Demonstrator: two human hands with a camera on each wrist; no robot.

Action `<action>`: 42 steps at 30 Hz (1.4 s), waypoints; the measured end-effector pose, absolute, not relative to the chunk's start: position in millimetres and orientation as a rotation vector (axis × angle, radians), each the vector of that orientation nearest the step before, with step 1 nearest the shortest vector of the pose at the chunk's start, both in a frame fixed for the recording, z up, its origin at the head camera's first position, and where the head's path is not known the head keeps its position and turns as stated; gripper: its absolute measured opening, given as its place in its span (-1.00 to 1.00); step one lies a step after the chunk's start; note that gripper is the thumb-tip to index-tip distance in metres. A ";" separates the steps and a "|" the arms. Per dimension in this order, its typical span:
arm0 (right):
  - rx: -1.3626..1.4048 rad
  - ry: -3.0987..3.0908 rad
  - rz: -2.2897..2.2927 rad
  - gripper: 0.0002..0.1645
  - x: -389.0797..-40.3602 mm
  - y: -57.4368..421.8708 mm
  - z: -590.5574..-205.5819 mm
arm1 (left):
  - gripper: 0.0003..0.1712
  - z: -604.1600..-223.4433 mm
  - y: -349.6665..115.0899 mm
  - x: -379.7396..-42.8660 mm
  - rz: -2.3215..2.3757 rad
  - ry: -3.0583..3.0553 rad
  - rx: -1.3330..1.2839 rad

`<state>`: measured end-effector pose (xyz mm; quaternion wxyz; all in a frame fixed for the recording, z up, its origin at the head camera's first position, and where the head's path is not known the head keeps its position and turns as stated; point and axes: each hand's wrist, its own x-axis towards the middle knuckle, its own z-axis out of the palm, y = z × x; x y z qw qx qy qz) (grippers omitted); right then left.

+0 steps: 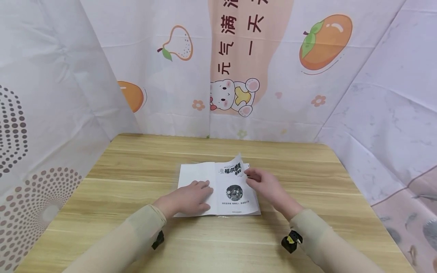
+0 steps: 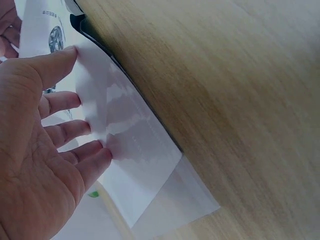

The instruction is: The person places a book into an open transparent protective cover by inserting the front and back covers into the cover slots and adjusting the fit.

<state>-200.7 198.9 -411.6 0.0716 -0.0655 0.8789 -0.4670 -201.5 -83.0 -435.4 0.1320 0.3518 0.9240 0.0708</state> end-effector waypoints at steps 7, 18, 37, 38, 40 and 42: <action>-0.339 2.761 -1.277 -0.63 -195.9 179.8 -400.9 | -0.33 -435.5 -79.8 -204.3 0.290 2.665 1.064; -0.579 2.766 -1.110 -0.53 -193.6 158.5 -397.7 | -0.29 -429.1 -74.6 -213.5 0.678 2.610 0.803; -0.524 2.279 -1.467 -0.34 -204.0 156.1 -402.6 | -0.22 -430.7 -71.4 -215.5 0.717 2.618 0.693; -0.517 2.256 -1.482 -0.34 -204.4 156.0 -403.0 | -0.22 -431.1 -71.4 -215.6 0.713 2.619 0.693; -0.515 2.215 -1.509 -0.35 -204.7 155.8 -403.2 | -0.22 -431.5 -71.5 -215.7 0.708 2.618 0.694; -0.519 2.190 -1.525 -0.34 -204.8 155.3 -403.3 | -0.23 -431.3 -71.7 -215.4 0.690 2.621 0.693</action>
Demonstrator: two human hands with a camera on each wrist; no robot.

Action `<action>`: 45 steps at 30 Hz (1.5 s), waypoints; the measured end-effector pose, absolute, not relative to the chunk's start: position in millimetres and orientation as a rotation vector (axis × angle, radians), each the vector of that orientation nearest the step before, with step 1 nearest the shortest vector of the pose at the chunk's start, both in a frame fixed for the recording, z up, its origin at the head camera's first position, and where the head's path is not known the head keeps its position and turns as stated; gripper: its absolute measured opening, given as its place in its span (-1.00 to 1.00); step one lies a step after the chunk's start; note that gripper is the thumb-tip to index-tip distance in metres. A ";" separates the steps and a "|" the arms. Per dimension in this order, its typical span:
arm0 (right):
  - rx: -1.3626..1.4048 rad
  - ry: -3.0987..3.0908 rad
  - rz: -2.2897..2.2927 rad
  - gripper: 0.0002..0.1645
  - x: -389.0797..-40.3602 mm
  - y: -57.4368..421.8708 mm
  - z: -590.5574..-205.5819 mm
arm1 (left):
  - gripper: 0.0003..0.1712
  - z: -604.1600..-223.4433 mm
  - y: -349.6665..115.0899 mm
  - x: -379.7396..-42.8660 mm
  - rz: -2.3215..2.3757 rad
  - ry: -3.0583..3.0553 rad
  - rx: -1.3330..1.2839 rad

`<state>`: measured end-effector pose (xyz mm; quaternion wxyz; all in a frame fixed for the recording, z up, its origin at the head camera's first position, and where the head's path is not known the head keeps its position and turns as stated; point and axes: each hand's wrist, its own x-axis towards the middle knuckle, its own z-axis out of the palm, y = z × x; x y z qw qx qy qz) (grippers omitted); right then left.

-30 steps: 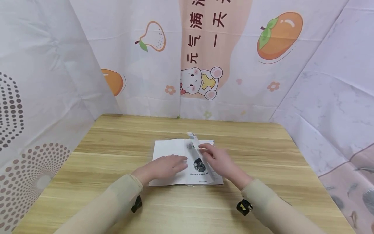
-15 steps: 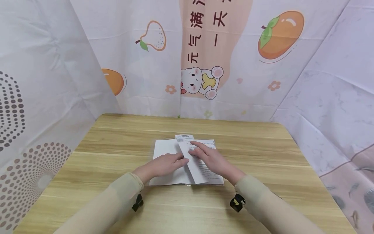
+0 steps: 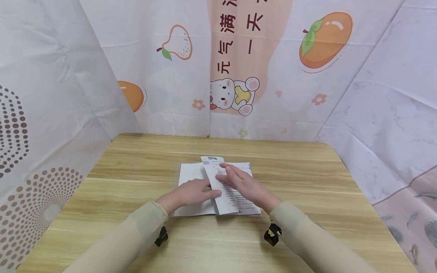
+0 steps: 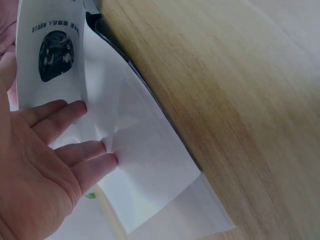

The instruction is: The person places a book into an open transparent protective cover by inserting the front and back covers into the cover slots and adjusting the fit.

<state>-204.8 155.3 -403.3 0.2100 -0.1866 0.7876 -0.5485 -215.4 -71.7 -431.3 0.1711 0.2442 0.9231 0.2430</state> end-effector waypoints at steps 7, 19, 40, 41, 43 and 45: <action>-0.521 2.164 -1.551 -0.32 -204.4 152.2 -403.1 | -0.30 -427.8 -73.4 -213.0 0.697 2.606 0.688; -0.548 2.153 -1.558 -0.33 -204.6 147.8 -399.1 | -0.20 -426.3 -72.1 -212.4 0.739 2.590 0.604; -0.544 2.458 -1.153 -0.47 -217.7 164.9 -393.4 | -0.45 -425.2 -77.3 -215.4 0.947 2.525 0.569; -0.538 2.473 -1.132 -0.47 -218.2 166.0 -393.6 | -0.45 -424.7 -77.8 -215.5 0.962 2.516 0.566; -0.523 2.488 -1.100 -0.47 -219.2 168.6 -394.0 | -0.45 -424.4 -79.1 -215.6 0.988 2.499 0.552; -0.512 2.494 -1.076 -0.45 -219.9 171.7 -394.6 | -0.44 -424.9 -80.5 -216.4 1.011 2.484 0.546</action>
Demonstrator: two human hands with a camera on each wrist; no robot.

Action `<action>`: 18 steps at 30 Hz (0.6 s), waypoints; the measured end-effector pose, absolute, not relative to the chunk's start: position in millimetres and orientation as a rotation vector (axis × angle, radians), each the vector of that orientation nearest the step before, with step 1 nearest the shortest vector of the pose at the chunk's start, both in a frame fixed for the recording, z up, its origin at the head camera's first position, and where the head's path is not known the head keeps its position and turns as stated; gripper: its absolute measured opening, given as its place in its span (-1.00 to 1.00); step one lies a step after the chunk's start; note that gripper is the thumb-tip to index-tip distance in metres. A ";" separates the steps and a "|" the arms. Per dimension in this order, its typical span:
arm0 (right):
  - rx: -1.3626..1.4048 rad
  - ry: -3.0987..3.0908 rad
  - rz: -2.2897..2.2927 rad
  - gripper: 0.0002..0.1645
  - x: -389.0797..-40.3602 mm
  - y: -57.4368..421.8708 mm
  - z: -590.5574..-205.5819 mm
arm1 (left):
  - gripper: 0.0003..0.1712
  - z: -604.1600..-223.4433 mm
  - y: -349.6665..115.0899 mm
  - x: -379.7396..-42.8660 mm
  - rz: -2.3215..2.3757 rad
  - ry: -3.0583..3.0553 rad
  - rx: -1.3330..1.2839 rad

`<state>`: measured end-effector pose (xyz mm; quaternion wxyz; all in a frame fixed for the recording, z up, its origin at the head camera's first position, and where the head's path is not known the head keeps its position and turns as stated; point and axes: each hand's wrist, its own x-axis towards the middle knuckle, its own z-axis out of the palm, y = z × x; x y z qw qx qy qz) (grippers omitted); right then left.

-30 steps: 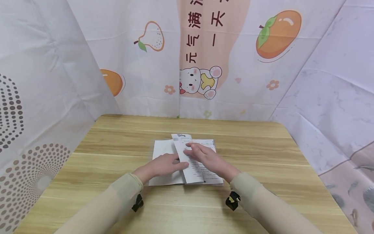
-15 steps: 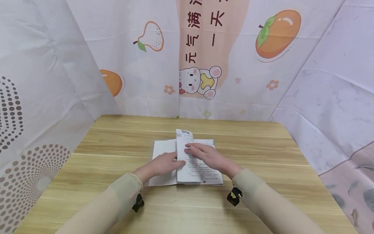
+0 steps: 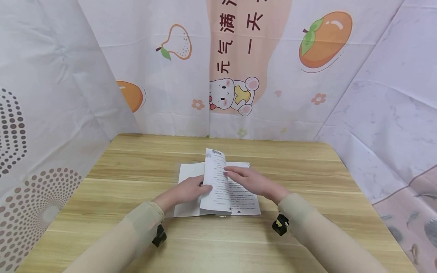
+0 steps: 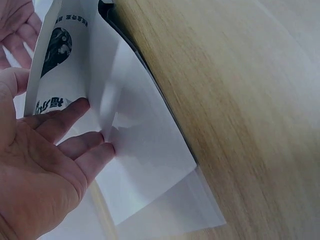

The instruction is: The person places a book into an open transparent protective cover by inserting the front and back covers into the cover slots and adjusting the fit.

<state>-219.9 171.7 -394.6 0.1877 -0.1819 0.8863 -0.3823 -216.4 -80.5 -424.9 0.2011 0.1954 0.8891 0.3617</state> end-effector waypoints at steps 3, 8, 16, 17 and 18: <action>-0.524 2.507 -1.045 -0.42 -220.9 175.8 -395.5 | -0.46 -426.0 -83.2 -217.7 1.046 2.460 0.548; -0.614 2.566 -0.913 -0.44 -222.6 182.8 -400.0 | -0.49 -427.6 -87.7 -219.1 1.069 2.447 0.554; -0.606 2.609 -0.646 -0.37 -223.1 195.5 -411.3 | -0.54 -427.8 -94.4 -220.3 1.151 2.386 0.480; -0.612 2.598 -0.622 -0.34 -222.5 196.6 -412.4 | -0.54 -427.6 -94.8 -220.3 1.158 2.382 0.476; -0.618 2.590 -0.592 -0.31 -221.9 197.6 -413.6 | -0.55 -427.6 -95.2 -220.2 1.164 2.378 0.475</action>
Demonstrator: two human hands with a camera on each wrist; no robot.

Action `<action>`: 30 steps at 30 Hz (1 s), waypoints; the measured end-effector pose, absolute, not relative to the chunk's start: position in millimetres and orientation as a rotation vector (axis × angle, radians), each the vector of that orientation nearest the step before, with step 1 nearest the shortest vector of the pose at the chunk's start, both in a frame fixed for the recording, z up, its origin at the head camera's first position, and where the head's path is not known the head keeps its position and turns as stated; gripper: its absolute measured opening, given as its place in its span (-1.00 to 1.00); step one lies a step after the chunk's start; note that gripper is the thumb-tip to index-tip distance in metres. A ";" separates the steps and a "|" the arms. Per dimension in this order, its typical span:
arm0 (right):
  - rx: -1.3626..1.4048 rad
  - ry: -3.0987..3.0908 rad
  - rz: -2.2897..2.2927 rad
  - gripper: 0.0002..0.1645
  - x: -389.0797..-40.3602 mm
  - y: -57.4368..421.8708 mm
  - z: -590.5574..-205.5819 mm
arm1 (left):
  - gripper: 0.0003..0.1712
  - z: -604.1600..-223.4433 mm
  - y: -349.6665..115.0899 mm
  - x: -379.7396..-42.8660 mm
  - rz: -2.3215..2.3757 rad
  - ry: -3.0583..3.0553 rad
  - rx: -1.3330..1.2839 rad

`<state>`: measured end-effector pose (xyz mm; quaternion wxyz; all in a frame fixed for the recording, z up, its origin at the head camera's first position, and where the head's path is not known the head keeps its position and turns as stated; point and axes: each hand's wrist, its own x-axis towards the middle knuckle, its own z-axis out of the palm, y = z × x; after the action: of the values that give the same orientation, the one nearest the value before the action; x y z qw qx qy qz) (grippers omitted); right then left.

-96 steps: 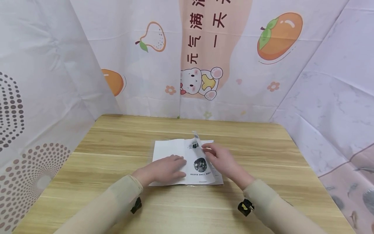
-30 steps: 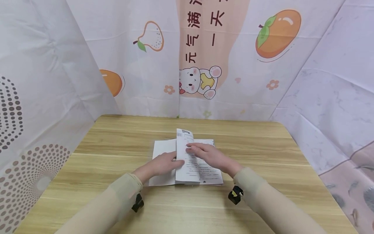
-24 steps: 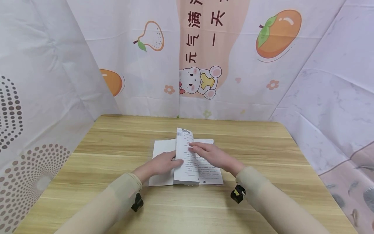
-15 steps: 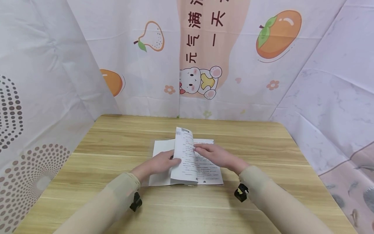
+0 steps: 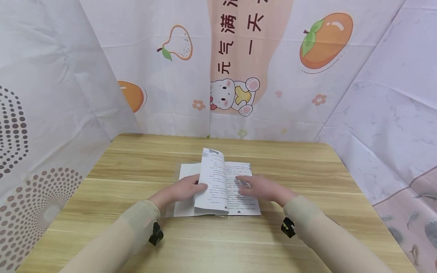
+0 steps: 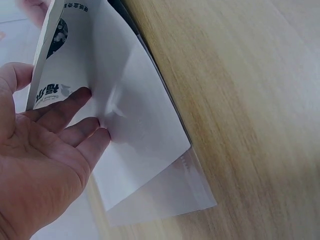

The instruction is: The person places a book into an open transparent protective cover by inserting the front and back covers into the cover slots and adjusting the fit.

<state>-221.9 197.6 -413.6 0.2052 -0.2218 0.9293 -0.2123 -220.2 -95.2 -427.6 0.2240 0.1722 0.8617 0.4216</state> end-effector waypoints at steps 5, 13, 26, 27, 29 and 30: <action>-0.730 2.553 -0.470 -0.18 -217.9 201.9 -419.1 | -0.55 -427.3 -95.2 -220.7 1.161 2.384 0.471; -0.762 2.515 -0.344 0.02 -208.8 205.9 -423.1 | -0.52 -427.7 -99.9 -220.4 1.174 2.393 0.463; -0.822 2.489 -0.254 0.25 -204.3 209.3 -428.0 | -0.50 -428.5 -113.1 -217.1 1.226 2.390 0.380; -0.823 2.487 -0.252 0.25 -204.3 209.7 -428.5 | -0.50 -428.6 -114.4 -216.9 1.231 2.398 0.368; -0.827 2.487 -0.250 0.26 -204.7 210.5 -429.8 | -0.52 -428.8 -117.4 -216.7 1.253 2.409 0.336; -0.831 2.489 -0.250 0.26 -204.7 210.8 -430.4 | -0.53 -429.0 -118.9 -217.0 1.263 2.415 0.326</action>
<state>-204.7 210.8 -430.4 0.2500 -0.3054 0.9142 -0.0920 -217.0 -118.9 -429.0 0.1970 0.1165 0.8626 0.4512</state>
